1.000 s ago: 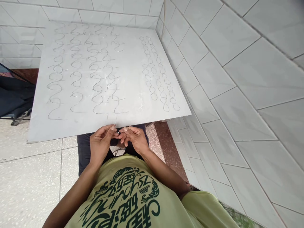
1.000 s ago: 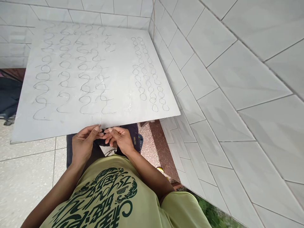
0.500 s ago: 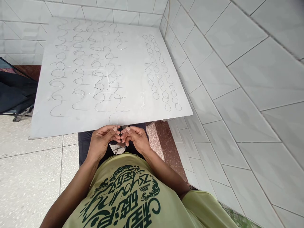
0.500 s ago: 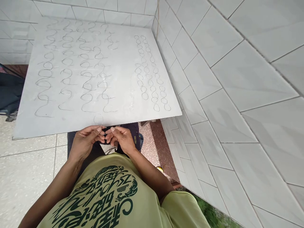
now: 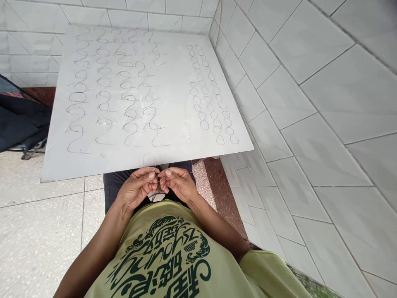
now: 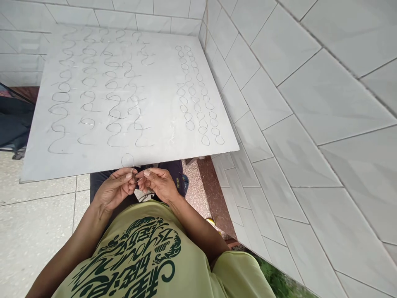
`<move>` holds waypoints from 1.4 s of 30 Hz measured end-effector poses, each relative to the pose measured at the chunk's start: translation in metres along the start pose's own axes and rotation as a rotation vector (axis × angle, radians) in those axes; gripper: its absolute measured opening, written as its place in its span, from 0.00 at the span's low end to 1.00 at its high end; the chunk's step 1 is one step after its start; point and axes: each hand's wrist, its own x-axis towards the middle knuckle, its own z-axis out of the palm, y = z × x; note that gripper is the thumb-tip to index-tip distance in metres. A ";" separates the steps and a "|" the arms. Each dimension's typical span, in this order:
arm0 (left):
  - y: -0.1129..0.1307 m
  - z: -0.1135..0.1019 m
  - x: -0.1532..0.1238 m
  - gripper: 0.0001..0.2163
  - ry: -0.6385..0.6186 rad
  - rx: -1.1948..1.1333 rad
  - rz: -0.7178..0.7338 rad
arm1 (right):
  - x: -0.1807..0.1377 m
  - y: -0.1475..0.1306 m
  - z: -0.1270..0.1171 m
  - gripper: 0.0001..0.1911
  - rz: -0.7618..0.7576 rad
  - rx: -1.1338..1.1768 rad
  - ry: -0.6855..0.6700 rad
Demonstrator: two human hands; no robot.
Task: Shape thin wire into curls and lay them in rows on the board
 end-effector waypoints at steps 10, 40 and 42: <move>0.006 0.007 -0.005 0.16 0.113 0.233 0.194 | -0.004 -0.009 -0.005 0.19 -0.049 -0.078 0.037; 0.020 0.011 -0.017 0.21 0.170 0.313 0.279 | -0.004 0.009 -0.010 0.17 -0.071 -0.011 0.076; 0.019 0.011 -0.012 0.18 0.124 0.245 0.241 | -0.004 0.013 -0.008 0.17 -0.052 -0.012 0.077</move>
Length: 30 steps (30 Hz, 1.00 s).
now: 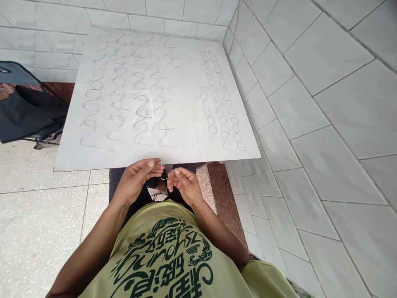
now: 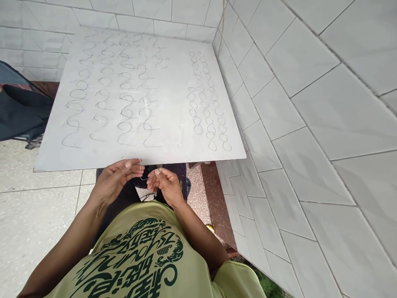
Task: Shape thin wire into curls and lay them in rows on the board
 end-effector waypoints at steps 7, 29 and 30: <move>-0.002 -0.005 0.011 0.10 -0.074 0.010 0.030 | -0.003 0.004 0.005 0.21 0.027 -0.066 -0.004; -0.006 -0.020 0.007 0.10 -0.122 0.110 -0.059 | 0.007 0.001 0.017 0.23 0.129 -0.098 0.068; -0.006 -0.020 0.008 0.10 -0.102 0.068 -0.071 | 0.006 0.000 0.016 0.23 0.113 -0.119 0.045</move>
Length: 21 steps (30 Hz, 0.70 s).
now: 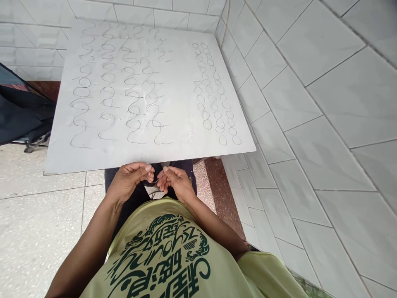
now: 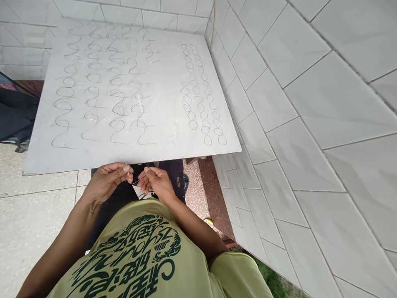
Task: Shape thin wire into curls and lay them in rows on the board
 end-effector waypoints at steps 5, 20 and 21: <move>0.003 -0.001 0.004 0.10 0.064 -0.104 -0.009 | -0.007 -0.002 -0.001 0.19 -0.094 -0.060 -0.020; -0.016 0.024 -0.002 0.14 0.193 -0.093 0.090 | -0.004 0.001 0.004 0.18 -0.158 -0.014 0.119; -0.016 0.025 -0.002 0.15 0.200 -0.081 0.108 | -0.004 0.002 0.004 0.18 -0.163 -0.028 0.114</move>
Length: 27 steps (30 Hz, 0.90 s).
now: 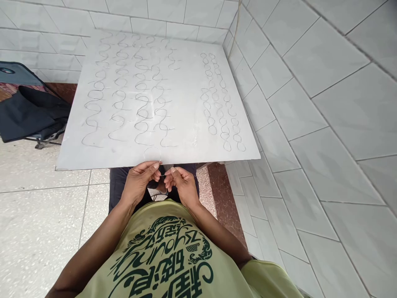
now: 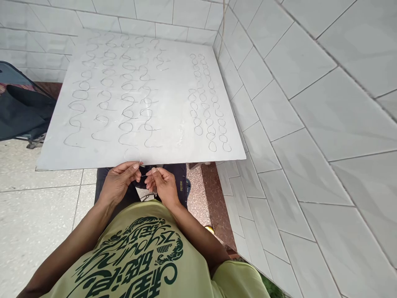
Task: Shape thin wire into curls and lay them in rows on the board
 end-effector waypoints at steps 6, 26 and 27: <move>0.000 0.002 0.000 0.18 -0.008 0.062 0.046 | 0.000 0.006 -0.002 0.20 0.006 -0.035 -0.009; -0.019 0.007 -0.009 0.15 0.207 0.535 0.350 | -0.002 0.011 -0.005 0.20 -0.016 -0.075 0.039; -0.019 0.007 -0.008 0.15 0.215 0.537 0.345 | -0.002 0.011 -0.005 0.20 -0.016 -0.077 0.041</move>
